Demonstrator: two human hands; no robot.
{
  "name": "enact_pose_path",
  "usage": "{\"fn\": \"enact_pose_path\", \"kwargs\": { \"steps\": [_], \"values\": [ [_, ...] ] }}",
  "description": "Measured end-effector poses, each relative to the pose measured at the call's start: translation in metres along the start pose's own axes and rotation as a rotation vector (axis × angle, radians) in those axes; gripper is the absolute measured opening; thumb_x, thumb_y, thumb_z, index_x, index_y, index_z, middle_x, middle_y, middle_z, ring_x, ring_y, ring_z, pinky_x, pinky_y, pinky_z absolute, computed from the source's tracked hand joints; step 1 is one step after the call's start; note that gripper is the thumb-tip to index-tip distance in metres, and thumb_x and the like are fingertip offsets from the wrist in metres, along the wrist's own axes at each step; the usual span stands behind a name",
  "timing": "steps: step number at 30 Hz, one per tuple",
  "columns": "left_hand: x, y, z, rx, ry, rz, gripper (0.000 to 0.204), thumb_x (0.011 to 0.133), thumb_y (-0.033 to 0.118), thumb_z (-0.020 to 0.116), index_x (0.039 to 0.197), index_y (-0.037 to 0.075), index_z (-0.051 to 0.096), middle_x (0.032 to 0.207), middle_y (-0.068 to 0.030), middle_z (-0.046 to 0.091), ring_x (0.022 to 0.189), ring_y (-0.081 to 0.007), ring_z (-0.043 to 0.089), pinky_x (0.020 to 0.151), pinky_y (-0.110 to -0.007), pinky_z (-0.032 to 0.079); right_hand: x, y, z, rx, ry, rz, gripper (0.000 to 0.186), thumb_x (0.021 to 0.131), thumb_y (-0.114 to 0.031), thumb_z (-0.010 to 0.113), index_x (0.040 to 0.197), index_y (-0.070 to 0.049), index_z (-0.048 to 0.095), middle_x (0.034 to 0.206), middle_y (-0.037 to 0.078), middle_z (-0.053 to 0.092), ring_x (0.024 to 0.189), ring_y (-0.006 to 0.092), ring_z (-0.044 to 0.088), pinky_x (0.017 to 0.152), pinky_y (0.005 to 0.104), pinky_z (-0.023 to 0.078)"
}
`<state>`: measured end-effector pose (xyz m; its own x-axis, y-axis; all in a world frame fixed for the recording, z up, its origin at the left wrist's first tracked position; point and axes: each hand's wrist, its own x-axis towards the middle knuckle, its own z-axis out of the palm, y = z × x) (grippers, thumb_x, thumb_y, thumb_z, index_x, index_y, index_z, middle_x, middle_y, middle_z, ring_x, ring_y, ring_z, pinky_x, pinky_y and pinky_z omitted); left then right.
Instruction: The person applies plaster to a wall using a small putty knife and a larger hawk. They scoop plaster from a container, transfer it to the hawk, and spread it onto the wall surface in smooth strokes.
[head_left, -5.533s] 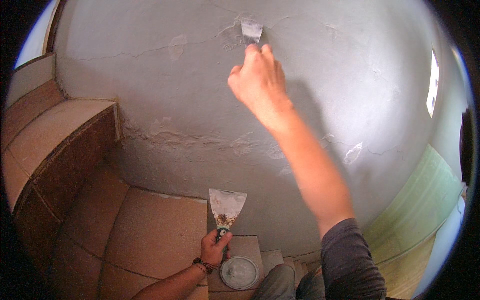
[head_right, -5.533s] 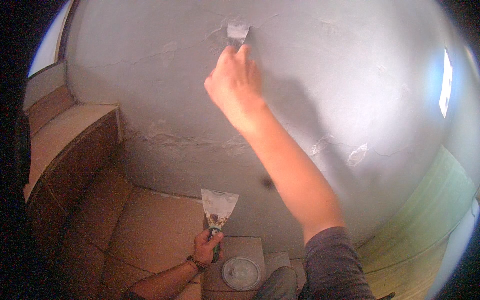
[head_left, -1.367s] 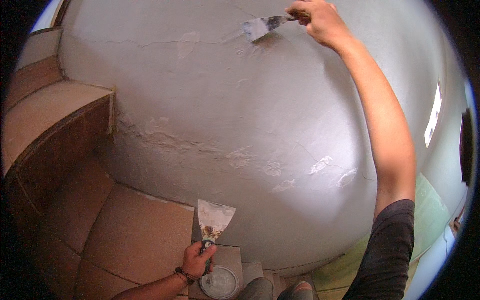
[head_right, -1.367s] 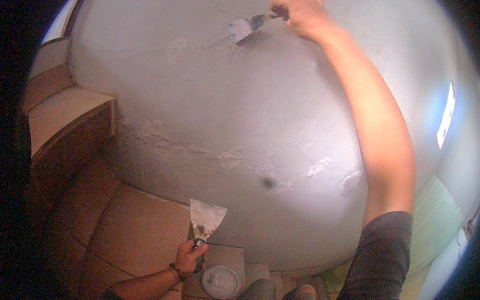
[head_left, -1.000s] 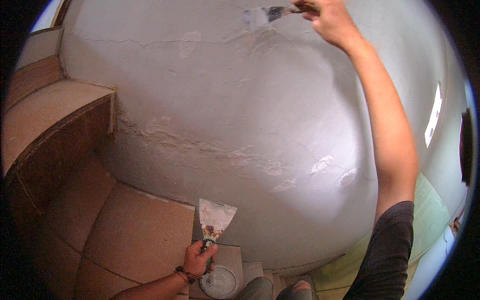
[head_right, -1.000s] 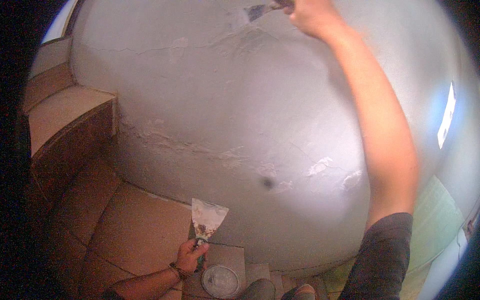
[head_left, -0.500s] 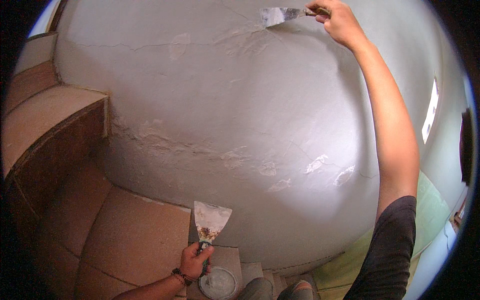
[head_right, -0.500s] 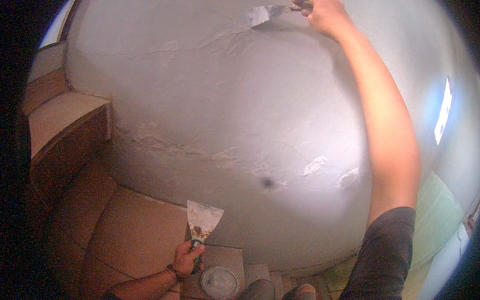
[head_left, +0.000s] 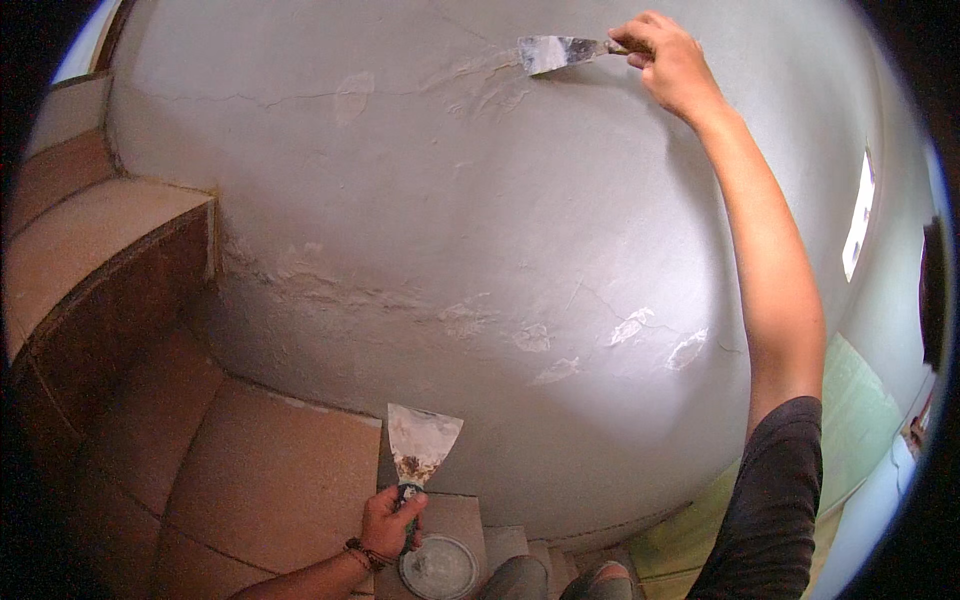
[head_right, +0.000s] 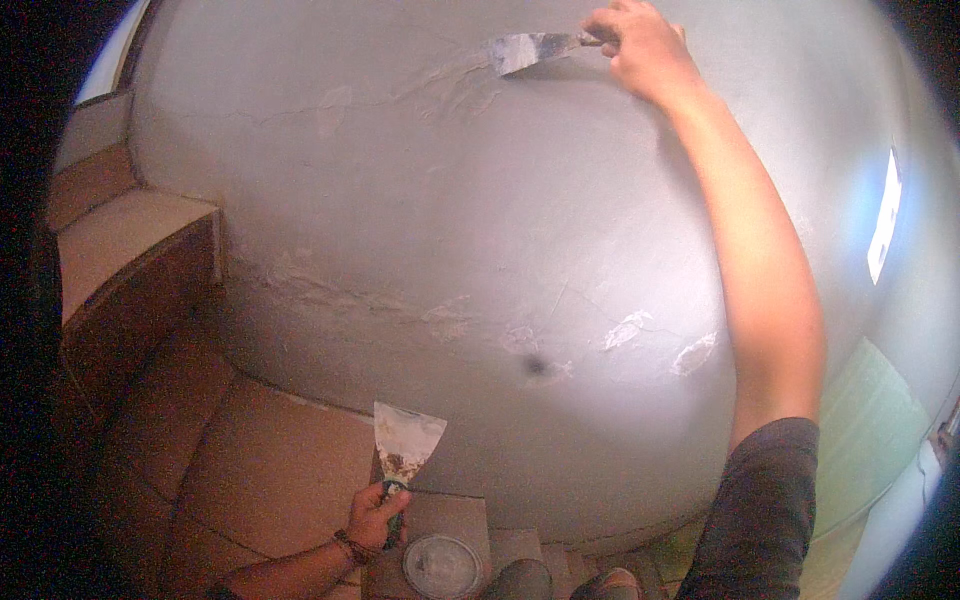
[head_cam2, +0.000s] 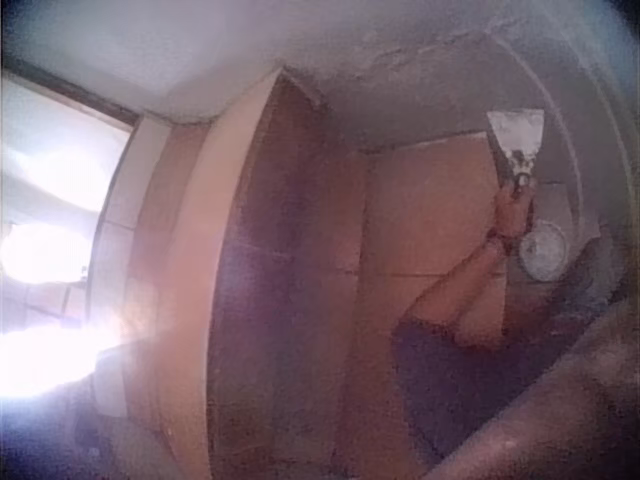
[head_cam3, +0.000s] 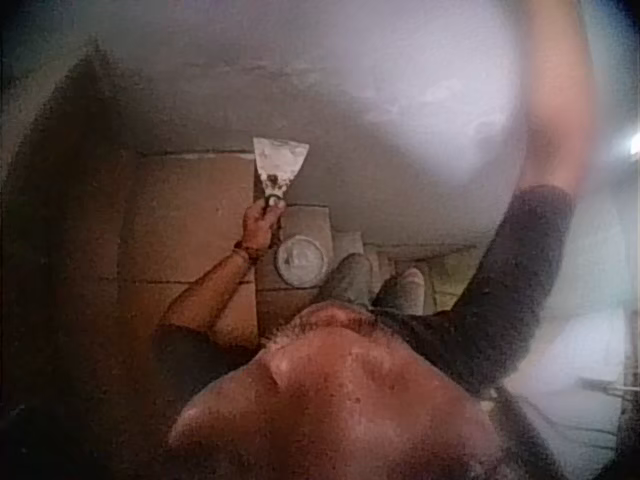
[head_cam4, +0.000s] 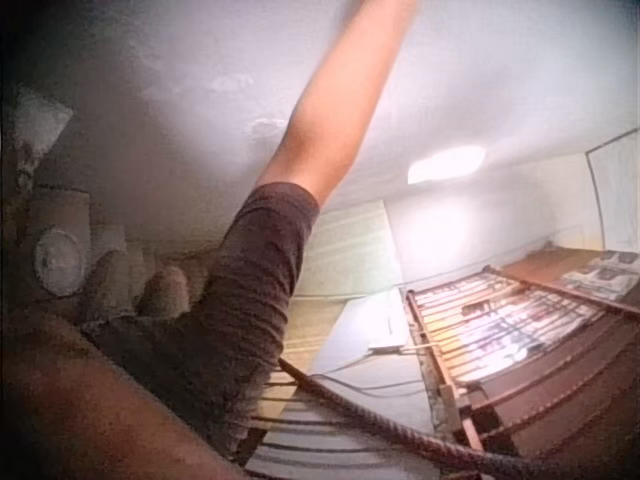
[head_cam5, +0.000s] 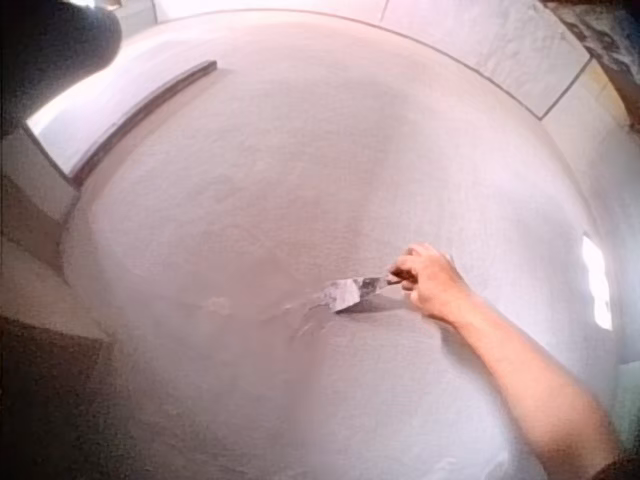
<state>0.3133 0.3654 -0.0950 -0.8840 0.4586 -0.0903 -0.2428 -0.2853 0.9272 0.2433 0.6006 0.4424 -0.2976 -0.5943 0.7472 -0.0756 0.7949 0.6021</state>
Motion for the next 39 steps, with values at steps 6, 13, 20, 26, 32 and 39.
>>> {"fn": "enact_pose_path", "kwargs": {
  "steps": [6,13,20,26,32,39],
  "values": [
    [-0.001,0.002,-0.002,-0.003,0.018,-0.010,0.021,0.089,0.023,0.062,0.084,0.004,0.057,0.060,-0.0040,0.055,0.043,-0.0139,0.053,0.038,-0.029,0.043,0.007,-0.031,-0.010,0.053,0.022,0.049,0.020,0.073,0.005,0.063,0.092,-0.003,0.066,0.092,0.013,0.061,0.088,0.0302,0.059,0.076,0.0376,0.050],
    [-0.003,0.006,0.000,-0.014,0.016,-0.011,0.019,0.089,0.021,0.063,0.084,0.003,0.057,0.060,-0.0043,0.055,0.043,-0.0144,0.053,0.038,-0.030,0.042,0.017,-0.041,0.002,-0.091,-0.028,0.027,0.021,0.075,0.001,0.063,0.094,-0.004,0.067,0.096,0.012,0.061,0.095,0.0289,0.058,0.081,0.0387,0.048],
    [0.000,0.000,-0.002,-0.003,0.009,-0.011,0.019,0.089,0.021,0.063,0.084,0.003,0.057,0.060,-0.0037,0.055,0.042,-0.0141,0.053,0.038,-0.029,0.042,0.017,-0.026,-0.017,-0.055,0.001,0.106,0.021,0.075,0.005,0.062,0.092,-0.003,0.068,0.093,0.014,0.062,0.088,0.0292,0.061,0.077,0.0369,0.051],
    [-0.001,-0.001,-0.004,-0.001,-0.002,0.021,0.021,0.090,0.023,0.063,0.084,0.004,0.058,0.060,-0.0036,0.055,0.043,-0.0134,0.053,0.038,-0.029,0.042,0.012,-0.053,-0.012,0.005,0.019,-0.007,0.016,0.076,0.005,0.061,0.090,-0.002,0.067,0.090,0.014,0.061,0.088,0.0297,0.059,0.077,0.0373,0.050],
    [0.002,-0.004,-0.002,-0.016,-0.002,0.006,0.021,0.090,0.024,0.063,0.083,0.004,0.057,0.060,-0.0038,0.055,0.043,-0.0134,0.053,0.037,-0.029,0.042,-0.006,-0.029,-0.012,-0.111,0.053,0.007,0.021,0.077,0.006,0.060,0.095,-0.003,0.065,0.092,0.011,0.061,0.090,0.0276,0.059,0.079,0.0369,0.049],
    [-0.003,0.004,-0.003,0.009,0.005,-0.008,0.021,0.090,0.023,0.062,0.084,0.004,0.057,0.061,-0.0034,0.055,0.044,-0.0133,0.053,0.038,-0.029,0.043,0.003,-0.068,-0.029,-0.035,-0.007,-0.099,0.015,0.078,0.001,0.061,0.090,-0.006,0.066,0.093,0.009,0.060,0.094,0.0269,0.054,0.083,0.0392,0.042]
  ]
}}
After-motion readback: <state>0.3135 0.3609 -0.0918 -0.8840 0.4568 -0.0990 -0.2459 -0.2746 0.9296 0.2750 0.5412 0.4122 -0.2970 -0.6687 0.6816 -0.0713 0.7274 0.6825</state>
